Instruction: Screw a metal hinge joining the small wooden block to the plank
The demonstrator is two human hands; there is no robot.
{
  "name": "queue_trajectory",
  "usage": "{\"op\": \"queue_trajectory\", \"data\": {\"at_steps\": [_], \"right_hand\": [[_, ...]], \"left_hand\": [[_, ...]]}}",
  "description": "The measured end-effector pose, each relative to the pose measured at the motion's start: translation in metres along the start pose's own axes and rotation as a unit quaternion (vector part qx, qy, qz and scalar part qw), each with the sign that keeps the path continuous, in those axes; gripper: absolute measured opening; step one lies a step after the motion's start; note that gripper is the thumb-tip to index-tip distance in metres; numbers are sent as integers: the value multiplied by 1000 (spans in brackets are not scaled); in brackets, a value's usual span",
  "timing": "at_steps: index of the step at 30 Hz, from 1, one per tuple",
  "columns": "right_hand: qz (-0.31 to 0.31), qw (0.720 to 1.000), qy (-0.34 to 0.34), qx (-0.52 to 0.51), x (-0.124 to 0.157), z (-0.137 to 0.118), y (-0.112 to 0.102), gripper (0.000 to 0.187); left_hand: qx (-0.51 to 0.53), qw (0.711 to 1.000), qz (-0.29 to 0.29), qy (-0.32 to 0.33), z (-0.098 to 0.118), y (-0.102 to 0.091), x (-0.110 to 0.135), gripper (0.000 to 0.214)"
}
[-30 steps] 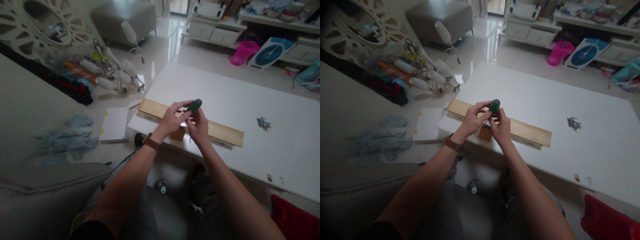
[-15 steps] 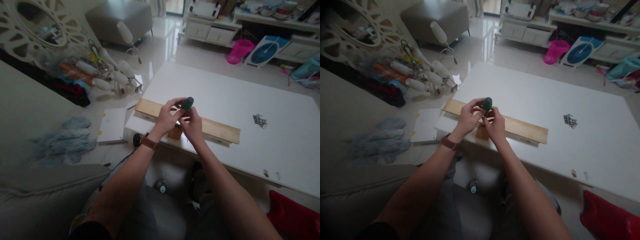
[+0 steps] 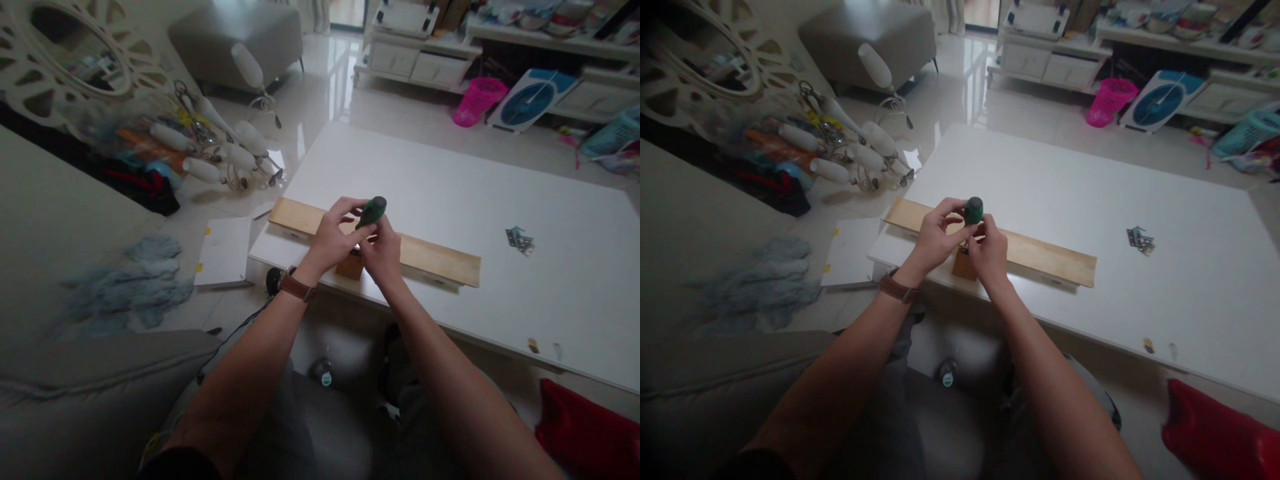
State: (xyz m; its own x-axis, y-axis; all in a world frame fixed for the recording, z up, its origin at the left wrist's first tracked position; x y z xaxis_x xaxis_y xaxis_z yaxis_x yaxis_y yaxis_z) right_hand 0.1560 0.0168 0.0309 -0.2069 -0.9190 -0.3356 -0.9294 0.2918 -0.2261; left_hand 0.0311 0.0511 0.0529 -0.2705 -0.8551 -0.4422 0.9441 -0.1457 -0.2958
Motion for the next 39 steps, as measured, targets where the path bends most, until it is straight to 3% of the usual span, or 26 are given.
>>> {"op": "queue_trajectory", "data": {"at_steps": [9,22,30,39], "right_hand": [[2,1000,11,-4,1,4,-2,26],[-7,1000,4,-24,-1,3,2,25],[3,1000,8,-6,1,3,-2,19],[-4,999,12,-33,1,3,0,19]], "left_hand": [[77,997,-31,-5,-10,8,1,39],[25,998,45,-45,-9,-4,0,35],[70,997,-22,-21,-7,2,5,39],[82,997,-5,-15,-8,5,2,33]]}}
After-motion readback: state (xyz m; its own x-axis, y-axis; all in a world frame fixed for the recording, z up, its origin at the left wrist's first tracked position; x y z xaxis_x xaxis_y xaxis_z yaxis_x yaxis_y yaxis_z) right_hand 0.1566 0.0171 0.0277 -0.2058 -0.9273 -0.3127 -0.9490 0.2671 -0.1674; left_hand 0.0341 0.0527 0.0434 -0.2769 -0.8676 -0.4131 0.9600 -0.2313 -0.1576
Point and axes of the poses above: each hand's wrist, its own x-axis away from the middle knuckle, its own y-axis out of the palm, z = x × y, the point moved 8 cm from there along -x, towards the middle knuckle, and after that the axes turned 13 degrees about -x, right-handed, at the moved point
